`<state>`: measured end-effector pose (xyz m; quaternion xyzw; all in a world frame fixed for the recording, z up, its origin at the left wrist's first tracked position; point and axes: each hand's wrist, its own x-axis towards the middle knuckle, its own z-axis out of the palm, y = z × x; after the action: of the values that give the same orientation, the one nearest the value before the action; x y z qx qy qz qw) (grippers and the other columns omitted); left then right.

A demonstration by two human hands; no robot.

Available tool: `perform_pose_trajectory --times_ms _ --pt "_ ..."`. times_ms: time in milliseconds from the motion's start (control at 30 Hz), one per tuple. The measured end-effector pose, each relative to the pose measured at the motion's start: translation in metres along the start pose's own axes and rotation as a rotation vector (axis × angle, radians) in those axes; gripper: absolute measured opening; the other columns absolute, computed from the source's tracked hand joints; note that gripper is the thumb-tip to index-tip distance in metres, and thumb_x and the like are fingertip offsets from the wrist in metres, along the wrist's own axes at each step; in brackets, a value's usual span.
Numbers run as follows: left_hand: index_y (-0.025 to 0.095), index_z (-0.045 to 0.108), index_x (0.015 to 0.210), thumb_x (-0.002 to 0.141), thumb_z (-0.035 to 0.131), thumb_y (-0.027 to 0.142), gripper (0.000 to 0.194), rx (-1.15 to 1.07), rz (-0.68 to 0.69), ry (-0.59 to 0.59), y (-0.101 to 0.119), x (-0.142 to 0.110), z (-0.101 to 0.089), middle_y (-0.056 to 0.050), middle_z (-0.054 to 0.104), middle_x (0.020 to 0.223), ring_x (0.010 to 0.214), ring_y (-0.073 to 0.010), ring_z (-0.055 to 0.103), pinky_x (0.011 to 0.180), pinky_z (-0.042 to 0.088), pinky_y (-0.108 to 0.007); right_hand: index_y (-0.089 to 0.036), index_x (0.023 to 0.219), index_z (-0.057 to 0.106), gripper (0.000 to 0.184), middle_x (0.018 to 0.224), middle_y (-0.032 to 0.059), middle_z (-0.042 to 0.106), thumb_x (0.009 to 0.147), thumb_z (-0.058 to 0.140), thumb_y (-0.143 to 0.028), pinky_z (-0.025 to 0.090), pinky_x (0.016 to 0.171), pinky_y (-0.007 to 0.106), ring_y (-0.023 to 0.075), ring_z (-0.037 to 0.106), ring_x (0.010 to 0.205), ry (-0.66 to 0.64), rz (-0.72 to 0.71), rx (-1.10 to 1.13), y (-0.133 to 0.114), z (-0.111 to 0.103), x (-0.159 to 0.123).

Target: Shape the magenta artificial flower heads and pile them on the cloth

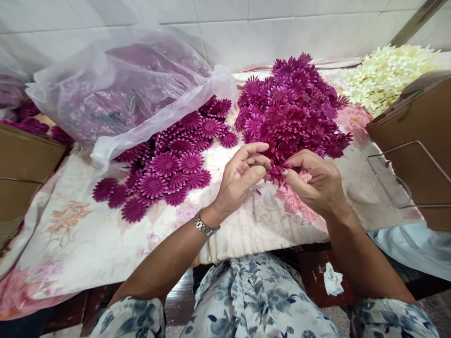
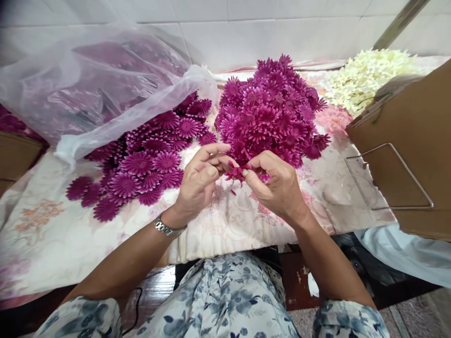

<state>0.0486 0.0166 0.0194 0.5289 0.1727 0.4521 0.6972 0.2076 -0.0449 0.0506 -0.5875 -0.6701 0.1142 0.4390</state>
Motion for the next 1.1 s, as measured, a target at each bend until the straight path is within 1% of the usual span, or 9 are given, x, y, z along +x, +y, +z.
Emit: perform_pose_trajectory --times_ms 67,133,200,267,467,567,733,900,1100 --pt "0.019 0.058 0.11 0.071 0.073 0.033 0.044 0.114 -0.067 -0.01 0.003 -0.001 0.002 -0.003 0.062 0.092 0.083 -0.0124 0.058 0.073 0.049 -0.024 -0.019 0.073 0.058 0.008 0.067 0.0011 0.059 0.081 0.057 -0.018 0.041 0.061 0.027 0.0129 0.055 0.065 0.006 -0.071 -0.098 -0.003 0.001 -0.001" --pt "0.017 0.061 0.097 0.067 0.077 0.029 0.036 0.236 -0.117 -0.008 0.005 -0.002 0.006 -0.001 0.061 0.087 0.08 -0.0113 0.056 0.073 0.047 -0.023 -0.019 0.072 0.058 0.009 0.065 0.0008 0.059 0.081 0.057 -0.019 0.04 0.058 0.027 0.0125 0.054 0.061 -0.006 -0.099 -0.149 -0.004 0.002 -0.002" --pt "0.015 0.062 0.082 0.07 0.074 0.028 0.022 0.278 -0.16 0.01 0.006 -0.002 0.008 0.0 0.059 0.078 0.072 -0.0097 0.054 0.068 0.046 -0.023 -0.02 0.071 0.058 0.01 0.064 0.0003 0.059 0.08 0.057 -0.018 0.039 0.056 0.027 0.0121 0.054 0.059 -0.019 -0.098 -0.166 -0.005 0.003 -0.003" --pt "0.015 0.061 0.073 0.072 0.072 0.03 0.018 0.241 -0.21 0.027 0.006 -0.003 0.01 0.0 0.057 0.07 0.064 -0.009 0.052 0.062 0.044 -0.023 -0.02 0.07 0.057 0.011 0.063 -0.0001 0.058 0.08 0.056 -0.018 0.039 0.055 0.026 0.0116 0.053 0.058 -0.044 -0.087 -0.162 -0.006 0.003 -0.005" --pt "0.015 0.064 0.072 0.072 0.071 0.035 0.021 0.107 -0.284 0.026 0.004 -0.008 0.008 0.002 0.057 0.064 0.057 -0.008 0.051 0.054 0.039 -0.023 -0.02 0.07 0.058 0.01 0.064 0.0002 0.059 0.081 0.057 -0.02 0.04 0.057 0.027 0.0121 0.054 0.06 -0.092 -0.057 -0.118 -0.005 0.006 -0.01" --pt "0.015 0.061 0.062 0.073 0.071 0.039 0.028 0.092 -0.281 0.086 0.002 -0.008 0.009 0.004 0.051 0.055 0.05 -0.0057 0.043 0.049 0.035 -0.022 -0.019 0.073 0.06 0.007 0.066 0.0004 0.06 0.08 0.059 -0.019 0.04 0.058 0.027 0.012 0.055 0.062 -0.123 -0.027 -0.046 -0.003 0.006 -0.012" --pt "0.015 0.056 0.059 0.071 0.074 0.039 0.033 -0.114 -0.354 0.114 0.0 -0.009 0.011 0.004 0.05 0.053 0.049 -0.0051 0.045 0.048 0.037 -0.02 -0.019 0.076 0.062 0.011 0.065 -0.002 0.057 0.084 0.058 -0.024 0.038 0.055 0.024 0.0092 0.05 0.059 -0.197 0.193 0.304 0.005 0.008 -0.017" --pt "0.013 0.062 0.069 0.065 0.079 0.033 0.026 -0.131 -0.426 0.105 -0.001 -0.011 0.008 0.002 0.058 0.061 0.054 -0.0063 0.052 0.055 0.043 -0.022 -0.018 0.076 0.063 0.012 0.064 -0.0025 0.057 0.083 0.061 -0.027 0.037 0.053 0.023 0.0084 0.049 0.057 -0.177 0.317 0.44 0.011 0.012 -0.021" --pt "0.012 0.065 0.073 0.061 0.076 0.015 0.016 -0.166 -0.436 0.076 0.0 -0.013 0.005 0.002 0.061 0.066 0.057 -0.0063 0.056 0.059 0.045 -0.021 -0.019 0.077 0.065 0.008 0.063 -0.0031 0.057 0.081 0.064 -0.027 0.037 0.051 0.022 0.0079 0.048 0.056 -0.149 0.351 0.472 0.012 0.014 -0.024"
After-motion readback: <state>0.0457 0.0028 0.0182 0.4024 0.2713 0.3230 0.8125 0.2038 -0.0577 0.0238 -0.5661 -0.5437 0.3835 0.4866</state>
